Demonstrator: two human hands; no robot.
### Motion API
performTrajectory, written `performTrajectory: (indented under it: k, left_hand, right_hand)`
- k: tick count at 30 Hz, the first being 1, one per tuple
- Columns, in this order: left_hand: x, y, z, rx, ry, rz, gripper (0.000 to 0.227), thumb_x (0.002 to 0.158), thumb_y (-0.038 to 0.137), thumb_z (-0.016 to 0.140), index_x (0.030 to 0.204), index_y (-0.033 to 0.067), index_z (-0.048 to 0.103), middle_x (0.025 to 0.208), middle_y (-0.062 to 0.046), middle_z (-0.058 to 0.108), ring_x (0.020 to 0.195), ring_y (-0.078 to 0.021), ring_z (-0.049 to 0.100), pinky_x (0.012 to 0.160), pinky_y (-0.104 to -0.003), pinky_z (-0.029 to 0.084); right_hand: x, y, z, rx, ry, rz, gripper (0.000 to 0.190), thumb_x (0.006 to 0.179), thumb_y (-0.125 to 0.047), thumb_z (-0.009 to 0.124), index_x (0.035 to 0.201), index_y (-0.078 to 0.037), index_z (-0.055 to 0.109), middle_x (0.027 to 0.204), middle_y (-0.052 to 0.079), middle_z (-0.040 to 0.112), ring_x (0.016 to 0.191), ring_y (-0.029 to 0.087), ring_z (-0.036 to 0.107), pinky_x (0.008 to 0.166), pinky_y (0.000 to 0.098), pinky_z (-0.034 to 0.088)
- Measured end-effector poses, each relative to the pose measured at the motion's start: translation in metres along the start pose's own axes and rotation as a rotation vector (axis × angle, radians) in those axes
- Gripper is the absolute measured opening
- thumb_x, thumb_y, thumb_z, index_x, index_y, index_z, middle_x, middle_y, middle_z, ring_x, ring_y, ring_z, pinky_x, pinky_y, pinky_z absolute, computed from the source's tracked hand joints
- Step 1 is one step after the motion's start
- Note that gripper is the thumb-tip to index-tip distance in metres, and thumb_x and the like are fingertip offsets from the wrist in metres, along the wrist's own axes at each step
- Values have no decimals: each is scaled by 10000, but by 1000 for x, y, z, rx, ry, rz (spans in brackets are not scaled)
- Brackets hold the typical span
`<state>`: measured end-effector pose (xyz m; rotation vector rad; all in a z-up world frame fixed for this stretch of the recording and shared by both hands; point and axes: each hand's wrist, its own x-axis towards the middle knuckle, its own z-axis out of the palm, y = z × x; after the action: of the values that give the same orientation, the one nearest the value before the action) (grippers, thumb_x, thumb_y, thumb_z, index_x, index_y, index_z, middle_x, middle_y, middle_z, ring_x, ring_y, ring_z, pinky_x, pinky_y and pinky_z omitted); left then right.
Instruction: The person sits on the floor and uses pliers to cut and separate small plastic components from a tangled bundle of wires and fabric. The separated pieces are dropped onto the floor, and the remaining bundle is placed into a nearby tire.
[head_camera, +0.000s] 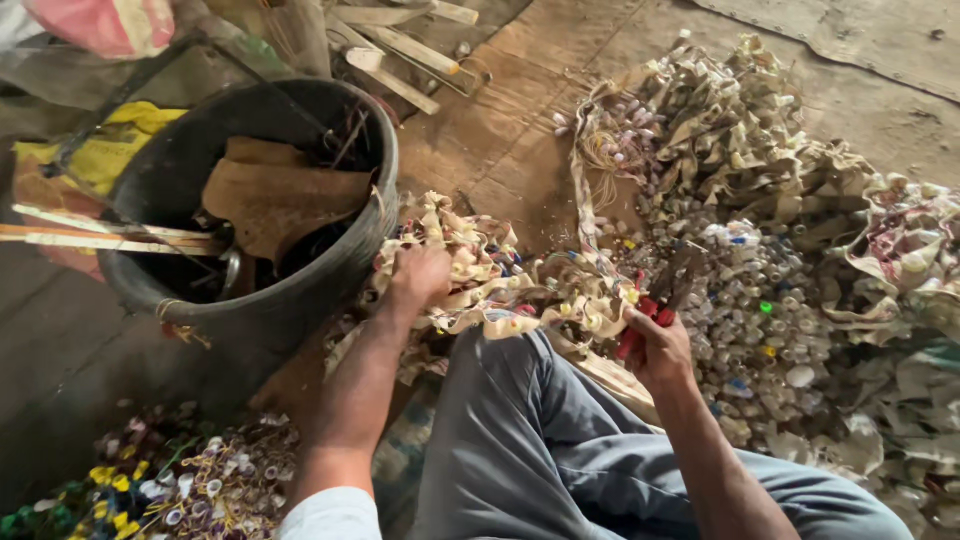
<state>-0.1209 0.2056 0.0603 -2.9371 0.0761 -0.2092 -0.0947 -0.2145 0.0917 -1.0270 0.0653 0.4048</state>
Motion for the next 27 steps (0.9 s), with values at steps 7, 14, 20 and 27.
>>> performTrajectory:
  k: [7, 14, 20, 27]
  left_hand:
    - [73, 156, -1, -88, -63, 251, 209, 968, 215, 603, 1137, 137, 698, 1046, -119, 709, 926, -289, 682, 689, -495, 539]
    - [97, 258, 25, -409, -541, 57, 1021, 942, 170, 701, 1663, 187, -21, 1546, -432, 235, 1128, -495, 641, 888, -505, 584]
    - [86, 261, 29, -491, -777, -163, 1549, 617, 80, 969, 1633, 211, -193, 1647, -323, 2, 1252, -400, 583, 1007, -421, 550]
    - [105, 248, 70, -1040, -427, -324, 690, 1040, 188, 455, 1678, 207, 192, 1495, -370, 414, 1127, -420, 668, 964, -424, 596]
  right_hand:
    - [-14, -25, -7, 151, 14, -180, 255, 914, -20, 732, 1148, -13, 629, 864, 72, 683, 605, 149, 647, 475, 255, 506]
    - [-25, -23, -15, 130, 228, -148, 238, 830, 26, 742, 1022, -48, 622, 821, 27, 678, 644, 138, 690, 537, 262, 566]
    - [-3, 0, -26, 72, 253, -53, 222, 821, -53, 812, 927, -38, 617, 692, 41, 626, 489, 158, 617, 409, 288, 508]
    - [8, 20, -42, 31, 347, 22, 214, 807, -90, 806, 952, -86, 648, 698, 29, 642, 459, 147, 581, 350, 279, 401]
